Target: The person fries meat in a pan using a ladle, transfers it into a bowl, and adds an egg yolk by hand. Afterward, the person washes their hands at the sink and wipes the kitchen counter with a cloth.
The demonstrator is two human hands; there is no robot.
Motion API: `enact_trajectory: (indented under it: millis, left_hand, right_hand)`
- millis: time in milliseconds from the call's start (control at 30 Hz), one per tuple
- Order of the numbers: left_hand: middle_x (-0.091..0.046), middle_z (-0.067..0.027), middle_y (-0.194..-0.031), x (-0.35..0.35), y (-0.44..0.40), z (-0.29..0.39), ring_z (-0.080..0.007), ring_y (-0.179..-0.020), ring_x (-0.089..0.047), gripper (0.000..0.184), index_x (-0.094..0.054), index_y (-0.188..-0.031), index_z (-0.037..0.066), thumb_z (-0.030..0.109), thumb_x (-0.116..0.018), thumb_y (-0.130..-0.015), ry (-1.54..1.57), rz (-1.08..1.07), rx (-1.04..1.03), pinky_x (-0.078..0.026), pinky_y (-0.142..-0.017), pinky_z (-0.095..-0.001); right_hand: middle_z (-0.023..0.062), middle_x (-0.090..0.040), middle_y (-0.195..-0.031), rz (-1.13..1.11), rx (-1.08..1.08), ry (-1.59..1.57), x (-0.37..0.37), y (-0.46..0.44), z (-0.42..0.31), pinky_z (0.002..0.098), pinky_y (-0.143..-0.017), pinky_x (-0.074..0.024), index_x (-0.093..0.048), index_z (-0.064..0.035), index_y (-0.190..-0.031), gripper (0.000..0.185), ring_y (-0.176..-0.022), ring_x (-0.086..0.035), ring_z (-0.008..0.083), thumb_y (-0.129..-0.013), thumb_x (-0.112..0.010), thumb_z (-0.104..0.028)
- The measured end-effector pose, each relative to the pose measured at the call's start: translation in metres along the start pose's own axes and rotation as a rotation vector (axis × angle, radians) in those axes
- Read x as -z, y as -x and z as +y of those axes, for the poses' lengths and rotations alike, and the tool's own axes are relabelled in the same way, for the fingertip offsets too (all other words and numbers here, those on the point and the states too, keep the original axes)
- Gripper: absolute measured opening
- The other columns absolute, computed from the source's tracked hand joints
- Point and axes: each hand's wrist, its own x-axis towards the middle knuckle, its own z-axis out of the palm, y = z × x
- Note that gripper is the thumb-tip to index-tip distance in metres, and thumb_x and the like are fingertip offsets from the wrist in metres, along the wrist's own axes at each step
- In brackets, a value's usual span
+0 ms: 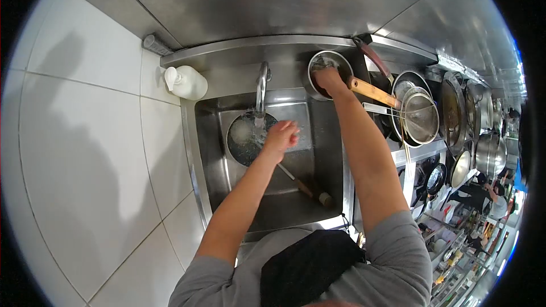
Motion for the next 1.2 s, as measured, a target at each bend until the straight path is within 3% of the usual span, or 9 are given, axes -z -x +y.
enact_trajectory:
  millis: [133, 233, 367, 467, 567, 800, 933, 1067, 1200]
  left_hand:
    - [-0.066, -0.0102, -0.137, -0.076, -0.013, 0.041, -0.0256, -0.121, -0.065, 0.039, -0.063, -0.140, 0.004, 0.027, -0.068, -0.110, 0.305, -0.127, -0.193, -0.056, -0.109, -0.0456]
    - [-0.065, -0.0129, -0.143, -0.086, -0.032, 0.062, -0.0292, -0.130, -0.063, 0.041, -0.061, -0.142, 0.005, 0.035, -0.058, -0.114, 0.313, -0.188, -0.115, -0.053, -0.114, -0.0487]
    - [-0.064, -0.0132, -0.148, -0.063, -0.035, 0.065, -0.0320, -0.132, -0.063, 0.047, -0.056, -0.148, 0.007, 0.041, -0.050, -0.116, 0.445, -0.262, -0.110, -0.053, -0.114, -0.0519]
    - [-0.063, -0.0147, -0.152, -0.046, -0.015, 0.060, -0.0310, -0.137, -0.060, 0.048, -0.054, -0.151, 0.009, 0.042, -0.046, -0.116, 0.767, 0.025, -0.140, -0.050, -0.116, -0.0554]
    - [-0.064, -0.0140, -0.149, -0.042, 0.025, 0.017, -0.0247, -0.136, -0.061, 0.047, -0.058, -0.150, 0.009, 0.041, -0.049, -0.117, 0.503, 0.045, -0.302, -0.052, -0.113, -0.0461]
    - [-0.067, -0.0140, -0.140, 0.049, 0.036, -0.007, -0.0340, -0.126, -0.068, 0.034, -0.066, -0.139, 0.010, 0.023, -0.065, -0.108, 0.471, 0.020, -0.248, -0.055, -0.106, -0.0489]
    - [-0.069, -0.0274, -0.128, 0.017, 0.094, 0.019, -0.0521, -0.114, -0.066, 0.040, -0.064, -0.133, -0.006, 0.002, -0.064, -0.095, -1.293, 0.485, -1.243, -0.056, -0.100, -0.0552]
    - [-0.075, -0.0184, -0.121, 0.043, 0.076, 0.029, -0.0354, -0.104, -0.073, 0.021, -0.073, -0.119, -0.003, 0.003, -0.065, -0.101, -0.520, 0.385, -0.719, -0.060, -0.085, -0.0422]
    - [-0.076, -0.0070, -0.104, 0.063, 0.046, 0.046, -0.0181, -0.082, -0.074, 0.016, -0.077, -0.112, 0.003, 0.008, -0.062, -0.109, 0.478, 0.326, -0.402, -0.056, -0.064, -0.0299]
  right_hand:
    - [0.0152, -0.082, -0.098, 0.073, -0.496, -0.734, 0.058, 0.042, -0.013, 0.0429, -0.072, -0.0616, -0.079, -0.0018, -0.107, 0.027, -0.090, -0.081, 0.0313, -0.103, -0.068, -0.026]
    - [0.0052, -0.066, -0.073, -0.118, -0.328, -1.982, 0.110, 0.078, -0.024, 0.0345, -0.053, -0.0462, -0.070, -0.0030, -0.085, 0.030, -0.058, -0.061, 0.0190, -0.099, -0.066, -0.028]
    - [0.0098, -0.081, -0.099, 0.195, -0.021, -1.429, 0.127, 0.157, -0.113, 0.0368, -0.078, -0.0615, -0.077, 0.0022, -0.116, 0.042, -0.086, -0.076, 0.0206, -0.110, -0.062, -0.036]
    - [0.0181, -0.058, -0.162, 0.306, 0.319, -1.298, 0.078, 0.195, -0.172, 0.0367, -0.130, -0.0319, -0.054, -0.0004, -0.161, 0.059, -0.159, -0.044, 0.0265, -0.117, -0.052, -0.040]
    - [0.0212, -0.036, -0.178, 0.012, -0.098, -1.814, 0.066, 0.178, -0.169, 0.0340, -0.136, -0.0136, -0.039, 0.0000, -0.170, 0.067, -0.171, -0.016, 0.0275, -0.116, -0.055, -0.036]
    - [0.0268, -0.073, -0.134, -0.090, 0.005, -1.414, 0.044, 0.177, -0.237, 0.0419, -0.112, -0.0509, -0.065, 0.0079, -0.141, 0.052, -0.132, -0.067, 0.0328, -0.103, -0.067, -0.027]
    - [0.0251, -0.078, -0.101, -0.188, -0.165, -1.346, 0.037, 0.137, -0.231, 0.0485, -0.083, -0.0607, -0.069, 0.0085, -0.128, 0.043, -0.089, -0.077, 0.0367, -0.100, -0.066, -0.024]
    - [0.0192, -0.078, -0.093, 0.101, 0.295, -0.900, -0.018, 0.107, -0.242, 0.0472, -0.074, -0.0601, -0.075, 0.0058, -0.115, 0.030, -0.079, -0.075, 0.0292, -0.101, -0.064, -0.018]
    - [0.0132, -0.077, -0.092, -0.138, -0.026, -1.784, 0.032, 0.147, -0.256, 0.0403, -0.069, -0.0599, -0.078, 0.0025, -0.104, 0.020, -0.078, -0.073, 0.0223, -0.101, -0.068, -0.015]
